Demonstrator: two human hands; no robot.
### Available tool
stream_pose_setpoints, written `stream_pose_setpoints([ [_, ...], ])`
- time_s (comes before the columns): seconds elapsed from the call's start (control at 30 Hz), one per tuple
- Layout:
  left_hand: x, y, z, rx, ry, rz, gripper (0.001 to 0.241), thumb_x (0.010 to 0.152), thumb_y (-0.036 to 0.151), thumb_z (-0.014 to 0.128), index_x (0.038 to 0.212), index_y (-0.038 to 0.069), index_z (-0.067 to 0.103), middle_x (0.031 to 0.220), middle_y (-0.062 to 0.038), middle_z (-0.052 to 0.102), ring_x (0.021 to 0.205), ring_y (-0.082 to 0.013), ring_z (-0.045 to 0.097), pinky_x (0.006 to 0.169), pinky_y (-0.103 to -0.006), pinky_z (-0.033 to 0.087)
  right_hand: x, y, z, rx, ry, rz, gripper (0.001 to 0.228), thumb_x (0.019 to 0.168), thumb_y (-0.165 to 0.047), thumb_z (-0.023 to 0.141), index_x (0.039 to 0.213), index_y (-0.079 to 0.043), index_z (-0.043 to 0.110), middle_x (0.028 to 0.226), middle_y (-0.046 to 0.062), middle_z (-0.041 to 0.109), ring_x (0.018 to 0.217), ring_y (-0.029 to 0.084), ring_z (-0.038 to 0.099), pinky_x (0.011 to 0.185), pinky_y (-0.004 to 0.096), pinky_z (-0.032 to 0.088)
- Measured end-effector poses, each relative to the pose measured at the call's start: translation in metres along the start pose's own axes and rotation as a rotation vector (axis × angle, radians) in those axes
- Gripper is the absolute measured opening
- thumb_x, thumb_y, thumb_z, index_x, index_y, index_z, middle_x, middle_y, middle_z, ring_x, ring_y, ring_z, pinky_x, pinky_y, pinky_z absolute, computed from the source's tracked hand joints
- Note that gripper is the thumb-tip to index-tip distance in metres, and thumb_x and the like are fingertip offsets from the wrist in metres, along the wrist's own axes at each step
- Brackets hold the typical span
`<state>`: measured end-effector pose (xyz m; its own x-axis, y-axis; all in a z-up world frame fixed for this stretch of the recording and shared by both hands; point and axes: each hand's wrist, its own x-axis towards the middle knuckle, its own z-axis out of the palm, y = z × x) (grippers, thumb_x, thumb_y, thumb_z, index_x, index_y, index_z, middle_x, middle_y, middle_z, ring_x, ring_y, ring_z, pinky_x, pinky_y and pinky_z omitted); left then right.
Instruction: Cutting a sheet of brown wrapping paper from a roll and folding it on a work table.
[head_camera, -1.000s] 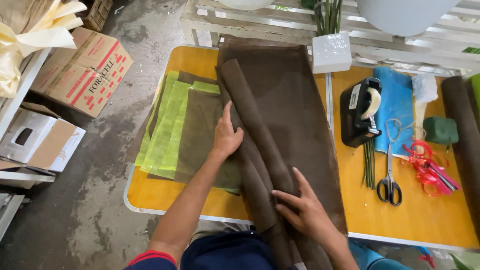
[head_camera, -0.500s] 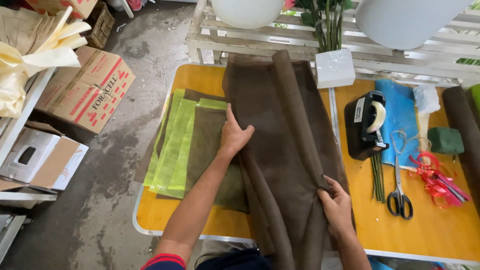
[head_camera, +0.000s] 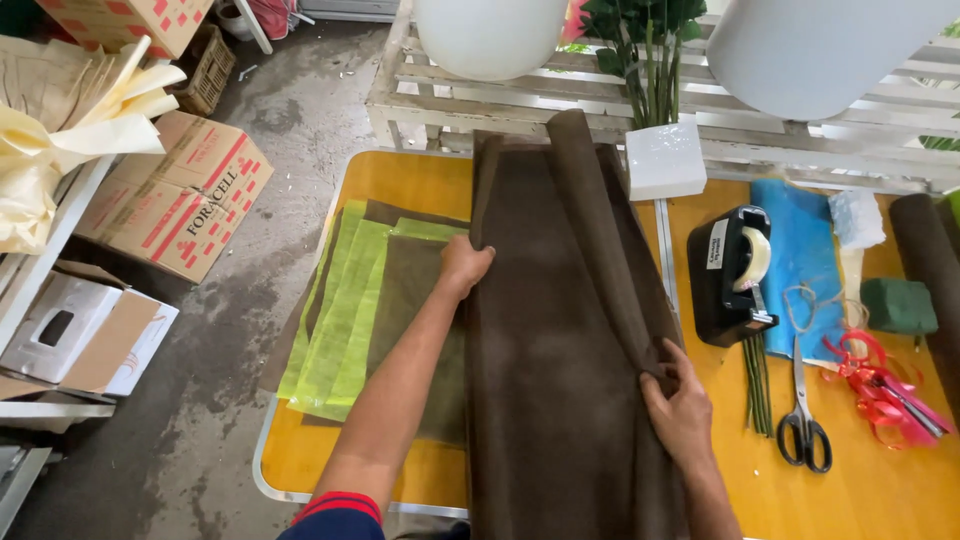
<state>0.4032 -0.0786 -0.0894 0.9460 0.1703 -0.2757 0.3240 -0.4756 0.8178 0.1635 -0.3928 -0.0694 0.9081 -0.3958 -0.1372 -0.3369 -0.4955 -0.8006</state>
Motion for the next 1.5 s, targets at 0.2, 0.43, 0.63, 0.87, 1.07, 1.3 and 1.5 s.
stream_pose_setpoints([
  [0.2, -0.027, 0.018, -0.023, -0.086, -0.096, 0.03, 0.031, 0.083, 0.016, 0.058, 0.106, 0.005, 0.075, 0.103, -0.01, 0.076, 0.097, -0.0309, 0.072, 0.079, -0.0414, 0.056, -0.026, 0.0, -0.025, -0.271, 0.236, -0.486, 0.049, 0.097, -0.02, 0.064, 0.146, -0.011, 0.061, 0.13, 0.023, 0.058, 0.122, 0.039, 0.056, 0.11, 0.047, 0.043],
  [0.43, -0.089, -0.009, -0.092, -0.518, 0.081, -0.136, 0.036, 0.087, 0.01, 0.07, 0.121, -0.002, 0.069, 0.116, -0.016, 0.076, 0.101, -0.0277, 0.074, 0.089, -0.037, 0.061, -0.08, -0.025, -0.074, -0.423, -0.369, 0.052, 0.116, 0.065, -0.053, 0.085, 0.162, -0.039, 0.022, 0.17, 0.01, 0.021, 0.162, 0.022, 0.015, 0.119, 0.05, 0.031],
  [0.63, -0.116, -0.069, -0.156, -0.668, 0.378, -0.239, 0.043, 0.082, 0.011, 0.072, 0.124, 0.004, 0.067, 0.12, -0.013, 0.074, 0.104, -0.0255, 0.072, 0.091, -0.037, 0.061, -0.093, -0.03, -0.047, -0.111, -0.166, -0.022, 0.087, 0.078, -0.032, 0.078, 0.156, -0.016, 0.045, 0.134, 0.015, 0.063, 0.108, 0.027, 0.067, 0.095, 0.038, 0.055],
  [0.87, -0.172, -0.123, -0.148, -0.838, 0.653, -0.266, 0.048, 0.087, 0.015, 0.08, 0.132, 0.012, 0.064, 0.12, -0.019, 0.07, 0.106, -0.0339, 0.072, 0.088, -0.0469, 0.059, -0.003, 0.017, -0.003, 0.084, 0.188, -0.264, 0.026, 0.103, -0.022, 0.076, 0.126, -0.01, 0.076, 0.099, 0.016, 0.076, 0.092, 0.027, 0.074, 0.08, 0.04, 0.058],
  [1.07, -0.216, -0.111, -0.123, -0.992, 0.75, -0.286, 0.039, 0.09, 0.014, 0.075, 0.127, 0.008, 0.065, 0.113, -0.019, 0.071, 0.103, -0.0328, 0.072, 0.087, -0.0451, 0.059, 0.121, -0.003, -0.024, 0.012, 0.335, -0.62, 0.012, 0.107, -0.02, 0.08, 0.114, -0.01, 0.082, 0.088, 0.011, 0.074, 0.084, 0.025, 0.073, 0.076, 0.034, 0.054],
  [1.3, -0.198, -0.127, -0.112, -1.033, 0.863, -0.223, 0.046, 0.091, 0.013, 0.076, 0.134, 0.008, 0.062, 0.125, -0.02, 0.067, 0.114, -0.0324, 0.067, 0.095, -0.0483, 0.056, 0.07, -0.106, -0.037, 0.088, -0.083, -0.399, 0.052, 0.11, -0.022, 0.072, 0.155, -0.007, 0.049, 0.142, 0.032, 0.052, 0.122, 0.049, 0.058, 0.099, 0.056, 0.05],
  [1.5, -0.17, -0.127, -0.136, -0.911, 0.845, -0.172, 0.049, 0.095, 0.014, 0.075, 0.141, 0.01, 0.058, 0.138, -0.021, 0.06, 0.131, -0.0402, 0.057, 0.108, -0.0527, 0.047, 0.013, -0.041, -0.009, 0.673, -0.089, -0.152, 0.062, 0.099, 0.0, 0.066, 0.155, -0.007, 0.042, 0.097, 0.006, 0.07, 0.077, 0.011, 0.071, 0.064, 0.018, 0.062],
])
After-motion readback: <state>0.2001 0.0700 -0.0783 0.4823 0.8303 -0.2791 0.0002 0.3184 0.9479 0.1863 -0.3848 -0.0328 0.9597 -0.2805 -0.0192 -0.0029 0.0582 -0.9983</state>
